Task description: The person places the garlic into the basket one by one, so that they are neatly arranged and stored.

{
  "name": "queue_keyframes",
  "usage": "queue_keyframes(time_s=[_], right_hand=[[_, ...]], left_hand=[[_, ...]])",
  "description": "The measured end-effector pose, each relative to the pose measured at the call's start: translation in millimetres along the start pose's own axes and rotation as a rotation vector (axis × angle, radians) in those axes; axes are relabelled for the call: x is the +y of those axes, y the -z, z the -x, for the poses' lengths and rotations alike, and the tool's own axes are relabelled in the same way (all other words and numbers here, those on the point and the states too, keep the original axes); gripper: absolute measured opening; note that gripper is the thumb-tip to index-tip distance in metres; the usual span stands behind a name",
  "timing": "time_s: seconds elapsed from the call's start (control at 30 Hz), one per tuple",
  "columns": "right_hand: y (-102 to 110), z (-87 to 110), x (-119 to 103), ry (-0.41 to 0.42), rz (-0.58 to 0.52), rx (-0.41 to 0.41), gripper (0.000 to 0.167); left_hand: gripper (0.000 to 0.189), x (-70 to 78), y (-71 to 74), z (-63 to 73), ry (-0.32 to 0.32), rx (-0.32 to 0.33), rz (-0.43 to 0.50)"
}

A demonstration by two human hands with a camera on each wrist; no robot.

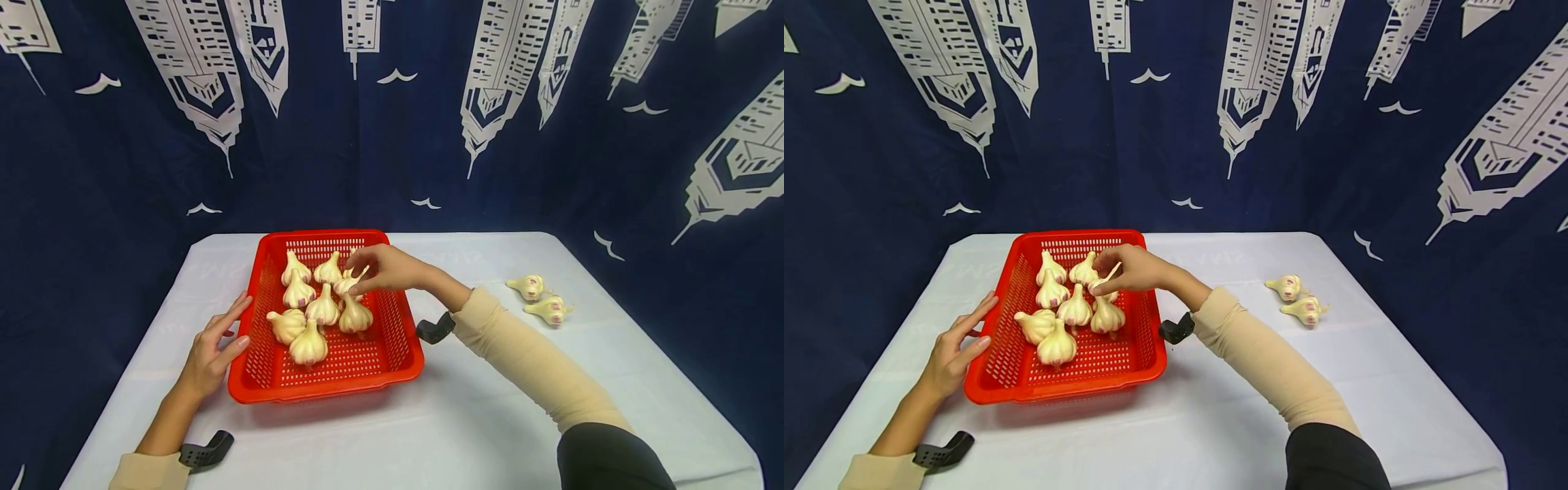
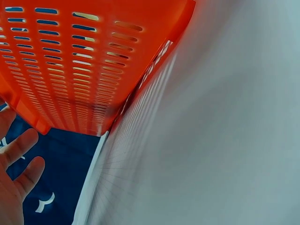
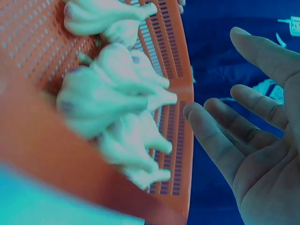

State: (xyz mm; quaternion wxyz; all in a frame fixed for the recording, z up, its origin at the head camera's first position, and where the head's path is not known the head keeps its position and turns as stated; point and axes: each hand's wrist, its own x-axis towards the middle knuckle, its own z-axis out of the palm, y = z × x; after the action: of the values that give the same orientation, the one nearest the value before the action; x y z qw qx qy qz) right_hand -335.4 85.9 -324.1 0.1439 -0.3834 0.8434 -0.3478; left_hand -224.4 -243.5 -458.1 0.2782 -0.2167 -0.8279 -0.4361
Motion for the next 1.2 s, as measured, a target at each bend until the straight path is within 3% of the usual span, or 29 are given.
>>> queue_keyframes(time_s=[0.77, 1.2], right_hand=[[41, 63.0, 45, -0.156, -0.081, 0.202, 0.040], [55, 110.5, 80, -0.249, -0.087, 0.322, 0.042]], left_hand=[[0.063, -0.8, -1.6, -0.5, -0.035, 0.015, 0.023], [0.063, 1.3, -2.7, 0.5, -0.030, 0.023, 0.019]])
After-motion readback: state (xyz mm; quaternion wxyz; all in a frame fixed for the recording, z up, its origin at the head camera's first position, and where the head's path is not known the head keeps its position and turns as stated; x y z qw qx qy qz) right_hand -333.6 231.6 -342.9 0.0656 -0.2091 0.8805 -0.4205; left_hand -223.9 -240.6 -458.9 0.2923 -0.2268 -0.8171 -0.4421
